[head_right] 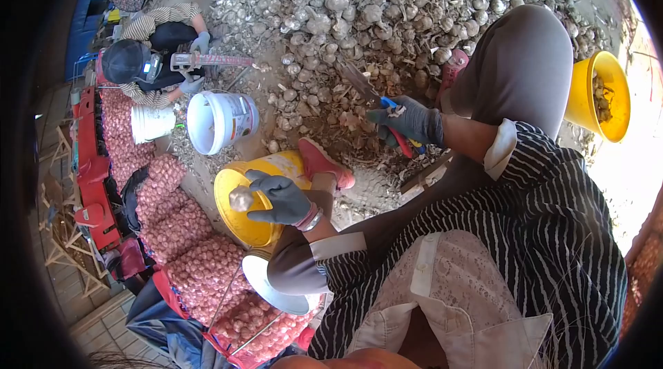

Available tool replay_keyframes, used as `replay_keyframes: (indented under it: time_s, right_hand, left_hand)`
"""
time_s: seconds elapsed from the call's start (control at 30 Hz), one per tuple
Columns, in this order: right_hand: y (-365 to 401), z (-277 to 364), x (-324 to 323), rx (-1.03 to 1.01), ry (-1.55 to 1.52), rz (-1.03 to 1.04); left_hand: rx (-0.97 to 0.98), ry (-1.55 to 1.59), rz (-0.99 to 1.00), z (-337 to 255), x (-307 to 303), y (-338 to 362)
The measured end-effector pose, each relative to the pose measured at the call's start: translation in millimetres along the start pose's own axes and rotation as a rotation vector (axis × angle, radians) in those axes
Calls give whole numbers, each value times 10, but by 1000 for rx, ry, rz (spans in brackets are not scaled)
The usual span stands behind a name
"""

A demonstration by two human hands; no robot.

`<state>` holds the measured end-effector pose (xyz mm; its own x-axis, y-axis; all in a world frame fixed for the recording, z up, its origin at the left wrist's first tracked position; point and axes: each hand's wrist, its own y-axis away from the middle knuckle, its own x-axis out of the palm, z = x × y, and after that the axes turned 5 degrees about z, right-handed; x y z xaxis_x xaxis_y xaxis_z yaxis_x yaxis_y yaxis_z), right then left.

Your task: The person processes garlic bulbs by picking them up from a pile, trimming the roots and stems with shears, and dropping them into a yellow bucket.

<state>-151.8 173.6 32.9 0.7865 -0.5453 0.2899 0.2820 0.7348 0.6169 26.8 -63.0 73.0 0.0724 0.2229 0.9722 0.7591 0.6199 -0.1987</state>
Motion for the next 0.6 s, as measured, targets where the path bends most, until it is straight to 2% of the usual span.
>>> replay_keyframes:
  time_s: [0.03,0.07,0.1,0.17,0.2,0.23,0.27,0.33,0.37,0.4,0.43,0.47,0.5,0.57,0.6]
  right_hand:
    - [-17,35,-6,-58,-331,82]
    - [-44,82,-14,-119,-665,165]
    - [-67,146,-9,-121,-671,170]
    - [-105,241,-14,36,-805,200]
    - [-173,183,-20,38,-827,245]
    - [-178,195,-2,37,-836,235]
    - [-176,220,40,37,-823,135]
    - [-239,123,82,-13,-775,-29]
    - [-244,113,74,-10,-783,-35]
    - [-261,114,50,-55,-667,-55]
    - [-285,111,8,-97,-551,-77]
    - [-391,25,-35,19,-558,-70]
    - [-394,32,-58,22,-570,-80]
    - [-364,82,-75,-23,-475,-145]
    - [-352,126,-101,-19,-479,-156]
  left_hand:
    - [54,1,-26,-42,36,-24]
    - [29,-155,-107,-25,-108,-90]
    - [-65,-399,-232,6,-321,-181]
    - [-289,-902,-402,271,-538,-415]
    - [-423,-1159,-442,454,-589,-563]
    - [-464,-1216,-407,565,-752,-748]
    - [-503,-1271,-371,683,-932,-941]
    - [-559,-1461,-422,1126,-871,-1395]
    - [-507,-1391,-322,1273,-1098,-1608]
    - [-455,-1317,-220,1421,-1318,-1808]
    - [-486,-1356,-228,1613,-1288,-1973]
    - [-520,-1395,-238,1800,-1235,-2113]
    - [-536,-1393,-235,1931,-1335,-2250]
    - [-549,-2287,-170,2109,-1621,-2550]
    - [-561,-2265,-220,2169,-1607,-2642]
